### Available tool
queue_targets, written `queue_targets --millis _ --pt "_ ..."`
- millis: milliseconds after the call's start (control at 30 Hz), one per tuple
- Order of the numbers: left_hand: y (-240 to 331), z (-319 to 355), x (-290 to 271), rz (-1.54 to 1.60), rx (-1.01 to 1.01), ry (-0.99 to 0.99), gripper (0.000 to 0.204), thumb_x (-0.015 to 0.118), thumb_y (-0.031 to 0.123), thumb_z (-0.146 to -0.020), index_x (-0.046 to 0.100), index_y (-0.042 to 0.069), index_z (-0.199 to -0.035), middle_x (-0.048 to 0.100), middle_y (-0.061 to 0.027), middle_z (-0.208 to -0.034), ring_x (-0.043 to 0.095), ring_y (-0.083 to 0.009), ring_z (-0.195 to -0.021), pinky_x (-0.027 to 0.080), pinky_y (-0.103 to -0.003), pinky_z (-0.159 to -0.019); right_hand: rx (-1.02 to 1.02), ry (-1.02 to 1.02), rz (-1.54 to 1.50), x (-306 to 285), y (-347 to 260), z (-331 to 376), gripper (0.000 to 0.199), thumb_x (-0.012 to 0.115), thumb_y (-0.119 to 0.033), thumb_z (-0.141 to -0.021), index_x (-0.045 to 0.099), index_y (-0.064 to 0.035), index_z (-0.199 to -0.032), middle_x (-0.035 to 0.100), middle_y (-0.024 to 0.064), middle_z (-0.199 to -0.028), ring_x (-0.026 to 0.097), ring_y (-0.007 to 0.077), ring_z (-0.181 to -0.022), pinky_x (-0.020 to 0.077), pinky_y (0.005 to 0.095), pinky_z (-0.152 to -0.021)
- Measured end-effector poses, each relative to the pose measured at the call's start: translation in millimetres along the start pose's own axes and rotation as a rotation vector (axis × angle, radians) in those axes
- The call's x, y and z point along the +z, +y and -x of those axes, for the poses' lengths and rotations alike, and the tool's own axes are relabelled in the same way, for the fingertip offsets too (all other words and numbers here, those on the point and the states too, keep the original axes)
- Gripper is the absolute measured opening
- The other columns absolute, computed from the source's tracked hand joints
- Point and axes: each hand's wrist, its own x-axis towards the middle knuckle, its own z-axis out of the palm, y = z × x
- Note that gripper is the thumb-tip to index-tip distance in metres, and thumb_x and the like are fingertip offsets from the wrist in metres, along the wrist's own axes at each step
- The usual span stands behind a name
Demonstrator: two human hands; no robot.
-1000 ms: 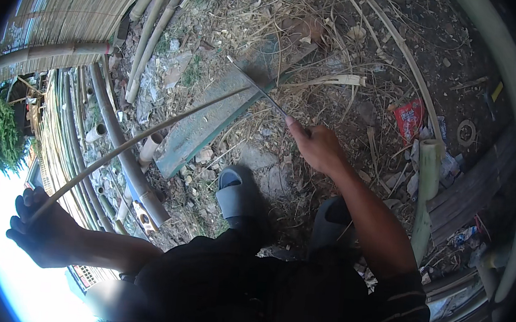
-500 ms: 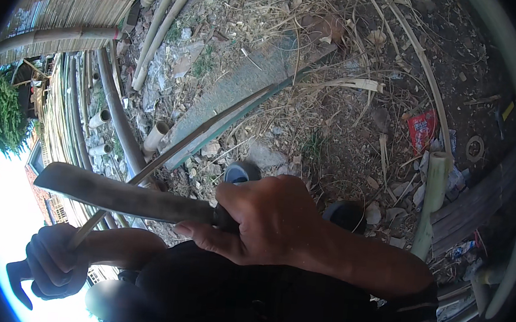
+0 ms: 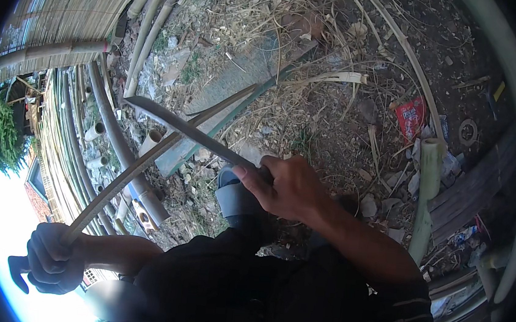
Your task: Scraping and preparing strips of bamboo using a machete tool.
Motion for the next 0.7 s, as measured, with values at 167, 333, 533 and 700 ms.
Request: queue_targets --millis 167,333,533,700 --pt "0.7 -0.6 -3.0 0.006 -0.046 0.071 0.016 0.045 0.004 -0.089 0.048 0.015 -0.1 0.032 0.0105 -0.04 0.019 0.0003 -0.031 0.014 -0.016 -0.034 0.509 0.02 0.157 -1.2 84.2 -5.0 0.069 0.051 -0.058 -0.1 0.06 0.0012 -0.065 0.052 0.0106 -0.048 0.054 0.0244 -0.045 0.042 0.0434 -0.048" --pt "9.1 0.9 -8.9 -0.03 -0.059 0.067 0.014 0.046 0.006 -0.091 0.046 0.016 -0.1 0.032 0.0102 -0.04 0.02 -0.0009 -0.031 0.017 -0.017 -0.036 0.385 0.055 0.233 -0.6 94.2 9.6 0.073 0.048 -0.062 -0.099 0.061 0.0013 -0.065 0.051 0.0116 -0.049 0.053 0.0268 -0.045 0.043 0.0441 -0.05" --pt "35.9 -3.4 -19.6 -0.234 -0.08 0.184 0.01 0.04 0.005 -0.094 0.044 0.01 -0.101 0.028 0.007 -0.045 0.022 -0.0048 -0.033 0.023 -0.02 -0.037 0.516 0.019 0.34 -19.4 94.3 8.9 0.074 0.046 -0.065 -0.098 0.063 0.0028 -0.073 0.057 0.0182 -0.061 0.06 0.034 -0.06 0.0482 0.0472 -0.06" --pt "89.0 4.4 -38.8 -0.278 -0.419 0.406 0.04 0.026 0.034 -0.11 0.046 0.012 -0.084 0.044 0.002 -0.064 0.043 -0.0108 -0.045 0.042 -0.028 -0.039 -0.074 0.514 0.539 -14.5 83.3 37.4 0.073 0.055 -0.066 -0.093 0.057 0.0022 -0.118 0.054 0.0234 -0.11 0.058 0.0369 -0.101 0.0499 0.0493 -0.083"
